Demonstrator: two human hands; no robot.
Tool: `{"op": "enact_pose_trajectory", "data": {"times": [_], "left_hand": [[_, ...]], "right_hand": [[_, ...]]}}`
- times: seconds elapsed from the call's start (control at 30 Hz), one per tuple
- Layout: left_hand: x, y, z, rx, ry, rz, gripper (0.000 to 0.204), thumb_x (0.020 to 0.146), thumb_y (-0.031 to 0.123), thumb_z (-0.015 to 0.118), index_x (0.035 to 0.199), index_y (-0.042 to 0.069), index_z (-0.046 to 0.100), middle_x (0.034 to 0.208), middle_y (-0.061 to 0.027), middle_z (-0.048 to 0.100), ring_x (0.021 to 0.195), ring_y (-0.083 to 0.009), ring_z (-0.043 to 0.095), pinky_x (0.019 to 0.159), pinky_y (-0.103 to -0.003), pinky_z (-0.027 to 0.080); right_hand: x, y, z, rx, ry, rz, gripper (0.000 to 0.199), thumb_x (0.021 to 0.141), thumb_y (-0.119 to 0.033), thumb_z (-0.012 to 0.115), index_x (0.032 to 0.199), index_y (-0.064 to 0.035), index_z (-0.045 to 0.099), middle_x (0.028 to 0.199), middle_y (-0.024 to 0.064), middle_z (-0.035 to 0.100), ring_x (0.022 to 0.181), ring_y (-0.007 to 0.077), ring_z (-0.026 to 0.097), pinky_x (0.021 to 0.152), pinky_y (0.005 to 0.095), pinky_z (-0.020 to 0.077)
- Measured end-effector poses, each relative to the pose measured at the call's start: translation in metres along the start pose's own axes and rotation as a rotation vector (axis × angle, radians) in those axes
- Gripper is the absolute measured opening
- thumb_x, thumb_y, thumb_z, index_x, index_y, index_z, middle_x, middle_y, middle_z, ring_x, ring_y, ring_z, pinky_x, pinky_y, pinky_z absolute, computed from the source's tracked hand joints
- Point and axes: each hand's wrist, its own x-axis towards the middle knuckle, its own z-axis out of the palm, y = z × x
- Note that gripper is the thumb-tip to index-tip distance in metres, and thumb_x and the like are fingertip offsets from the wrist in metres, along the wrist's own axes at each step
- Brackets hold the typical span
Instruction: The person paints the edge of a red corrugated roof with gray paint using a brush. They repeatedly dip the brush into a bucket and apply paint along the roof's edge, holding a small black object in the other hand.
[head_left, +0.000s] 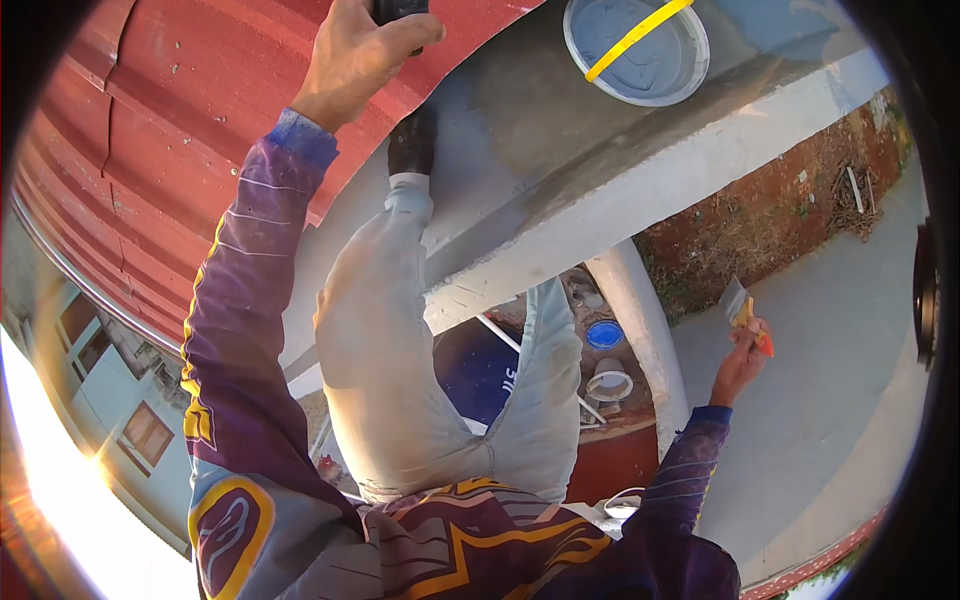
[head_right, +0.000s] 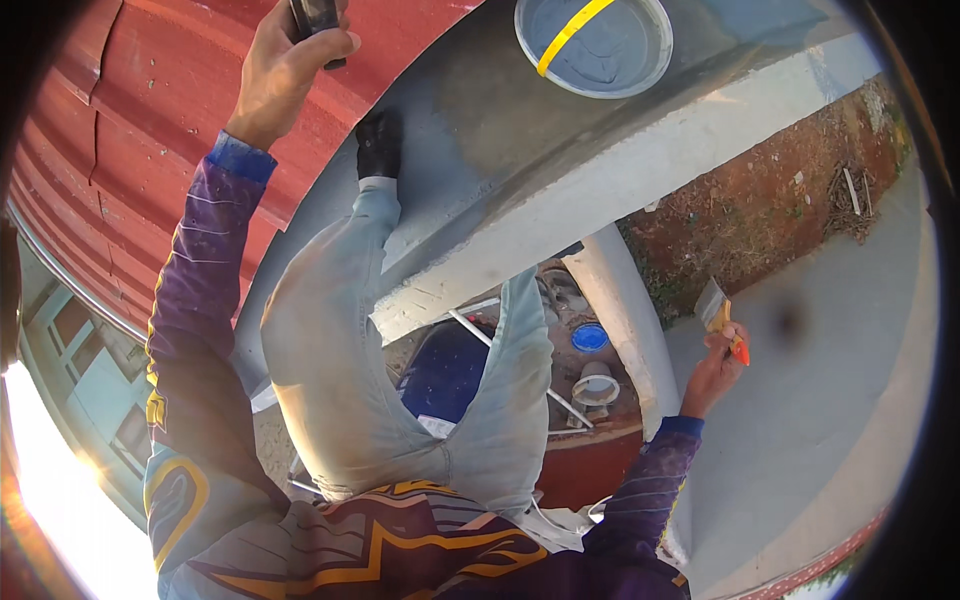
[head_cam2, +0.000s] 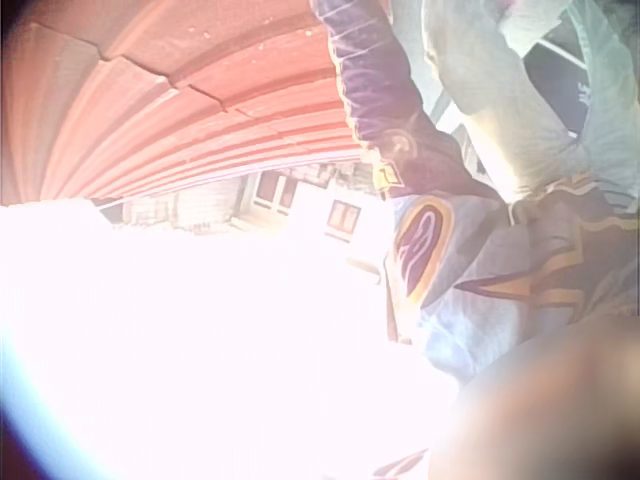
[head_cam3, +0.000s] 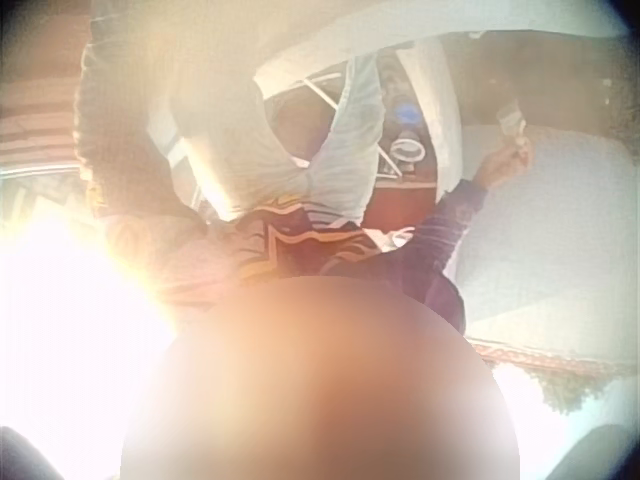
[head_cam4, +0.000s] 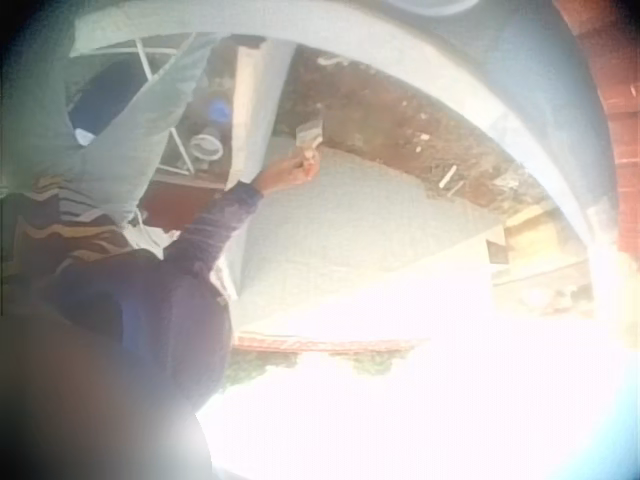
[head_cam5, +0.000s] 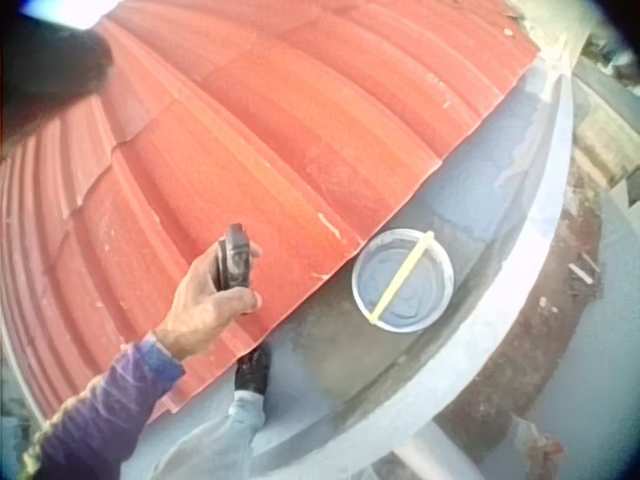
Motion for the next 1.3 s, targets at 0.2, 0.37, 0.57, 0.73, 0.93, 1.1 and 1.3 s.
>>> {"op": "enact_pose_trajectory", "data": {"times": [0.2,0.37,0.57,0.73,0.93,1.1,1.3], "left_hand": [[0.028,0.003,0.047,0.105,-0.052,-0.079,0.048,0.077,0.016,0.082,0.117,-0.001,0.061,0.081,0.0005,0.059,0.069,-0.0117,0.058,0.066,-0.03,0.05],[0.05,-0.012,0.109,0.21,-0.22,0.231,0.042,0.077,0.017,0.08,0.111,-0.004,0.067,0.093,-0.0094,0.071,0.085,-0.0206,0.067,0.08,-0.036,0.055],[0.062,0.02,0.152,-0.1,-0.684,-0.206,0.022,0.082,0.013,0.076,0.101,0.005,0.068,0.084,-0.0004,0.063,0.073,-0.0103,0.058,0.063,-0.028,0.049],[0.055,0.007,0.16,-0.132,-0.54,-0.086,0.029,0.081,0.014,0.08,0.105,0.003,0.068,0.083,-0.0007,0.063,0.075,-0.0107,0.06,0.066,-0.028,0.051],[0.025,0.005,0.136,-0.112,-0.459,-0.127,0.037,0.077,0.008,0.081,0.109,0.002,0.065,0.081,0.0013,0.062,0.074,-0.0116,0.062,0.067,-0.03,0.053],[-0.01,0.005,0.102,-0.024,-0.425,-0.016,0.033,0.077,0.015,0.075,0.104,0.007,0.058,0.098,-0.0029,0.062,0.084,-0.0107,0.056,0.076,-0.028,0.047],[-0.061,-0.016,0.068,-0.133,-0.333,-0.101,0.033,0.068,0.003,0.076,0.089,0.01,0.052,0.09,0.0011,0.054,0.083,-0.01,0.05,0.076,-0.03,0.044]], "right_hand": [[-0.019,0.005,0.038,-0.001,-0.052,0.079,0.026,0.112,-0.028,0.054,0.112,-0.0039,0.062,0.086,0.0006,0.056,0.082,0.0115,0.054,0.077,0.0287,0.046],[-0.023,-0.014,0.081,0.061,-0.059,0.06,0.025,0.111,-0.027,0.056,0.113,-0.0032,0.062,0.1,0.0036,0.061,0.087,0.0129,0.058,0.079,0.0292,0.0497],[-0.032,-0.005,0.085,0.152,-0.051,0.117,0.027,0.111,-0.03,0.058,0.114,-0.003,0.062,0.109,0.0056,0.062,0.09,0.0138,0.06,0.081,0.032,0.0548],[-0.049,0.008,0.076,0.19,0.034,0.113,0.028,0.112,-0.031,0.056,0.114,-0.0036,0.062,0.101,0.004,0.062,0.085,0.0122,0.061,0.079,0.0297,0.0535],[-0.072,0.013,0.068,0.236,0.026,0.129,0.029,0.111,-0.032,0.057,0.115,-0.0032,0.061,0.113,0.0062,0.061,0.092,0.0143,0.062,0.082,0.0323,0.0562],[-0.078,0.008,0.06,0.27,0.037,0.098,0.028,0.111,-0.03,0.057,0.115,-0.0029,0.061,0.111,0.0058,0.061,0.089,0.0138,0.06,0.082,0.0318,0.0543],[-0.079,-0.022,0.071,0.273,-0.022,0.041,0.027,0.112,-0.029,0.057,0.113,-0.0031,0.062,0.108,0.004,0.059,0.091,0.0125,0.06,0.081,0.0306,0.0527]]}}
